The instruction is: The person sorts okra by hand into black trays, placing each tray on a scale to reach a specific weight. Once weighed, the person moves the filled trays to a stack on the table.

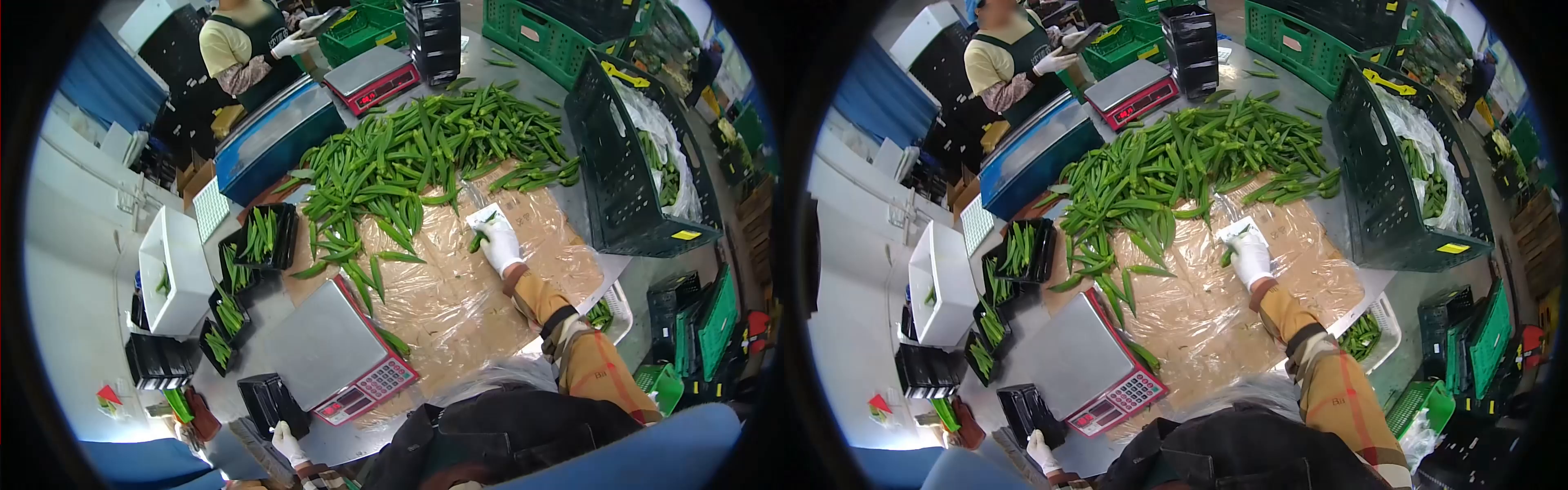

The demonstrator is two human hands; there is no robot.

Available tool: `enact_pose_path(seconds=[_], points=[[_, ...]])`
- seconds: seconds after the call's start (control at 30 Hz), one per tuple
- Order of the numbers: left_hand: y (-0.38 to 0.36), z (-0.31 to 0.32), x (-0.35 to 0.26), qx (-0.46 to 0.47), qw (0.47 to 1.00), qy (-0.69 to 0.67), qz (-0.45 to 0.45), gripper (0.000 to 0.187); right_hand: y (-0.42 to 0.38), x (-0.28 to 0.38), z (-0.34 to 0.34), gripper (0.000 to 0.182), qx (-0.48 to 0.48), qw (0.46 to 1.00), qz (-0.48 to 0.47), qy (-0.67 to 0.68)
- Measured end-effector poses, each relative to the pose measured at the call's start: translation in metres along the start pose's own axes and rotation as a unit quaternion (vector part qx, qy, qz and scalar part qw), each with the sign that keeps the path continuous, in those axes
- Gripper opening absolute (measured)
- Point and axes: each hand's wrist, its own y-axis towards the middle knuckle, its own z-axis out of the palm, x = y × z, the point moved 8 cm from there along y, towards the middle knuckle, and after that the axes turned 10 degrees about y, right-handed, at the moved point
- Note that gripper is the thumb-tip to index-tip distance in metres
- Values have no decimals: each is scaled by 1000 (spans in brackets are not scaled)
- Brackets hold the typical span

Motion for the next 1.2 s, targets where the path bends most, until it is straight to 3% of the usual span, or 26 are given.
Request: enact_pose_path(seconds=[0.07,0.17,0.2,0.3,0.33,0.37,0.43,0.47,0.5,0.53,0.57,0.63,0.7,0.73,0.8,0.93,1.03,1.07,1.13,1.17,1.2], points=[[-2,-11,13,-55,988,-110,-93,31,3,5,25,23,66,989,-98,-92],[-6,-37,-12,-183,953,-223,-94,35,10,-13,48,30,184,957,-122,-186],[1,-47,15,-250,958,-117,-73,35,13,-12,40,26,171,958,-123,-195],[-29,-75,-111,-352,934,52,-39,32,31,-18,13,26,99,992,-53,-62],[-39,-72,-170,-346,931,109,41,29,38,-27,9,18,39,995,-85,42],[-45,-56,-209,-311,943,86,89,24,48,-43,10,20,40,985,15,164],[-45,-7,-254,-128,981,66,130,20,64,-67,19,23,46,894,210,393],[-47,19,-261,-46,968,126,212,21,78,-72,20,24,51,858,253,444],[-53,47,-261,36,938,185,289,22,101,-95,33,31,55,848,233,472],[-60,61,-268,67,920,217,320,21,124,-101,17,32,18,886,199,418],[-64,68,-274,116,902,229,346,26,144,-103,10,31,6,898,175,404],[-61,61,-322,128,916,168,342,32,181,-73,-35,28,11,899,138,416],[-31,63,-363,151,961,71,222,30,223,-77,-38,18,42,891,173,418],[-22,66,-407,132,954,103,250,31,249,-79,-37,19,16,902,122,413],[10,97,-473,155,943,21,294,29,299,-81,-29,22,-14,930,56,362],[62,201,-632,219,864,-1,453,38,365,-56,-15,42,-22,975,17,222],[132,329,-689,273,845,-94,451,49,400,-47,11,56,3,982,27,185],[152,369,-708,271,850,-78,445,57,409,-46,21,57,25,985,13,172],[163,418,-756,183,841,33,508,74,414,-47,46,60,110,979,16,171],[165,440,-774,154,823,38,546,82,417,-50,62,63,159,983,-20,87],[163,459,-789,191,835,71,511,88,416,-49,66,64,185,981,-8,58]])
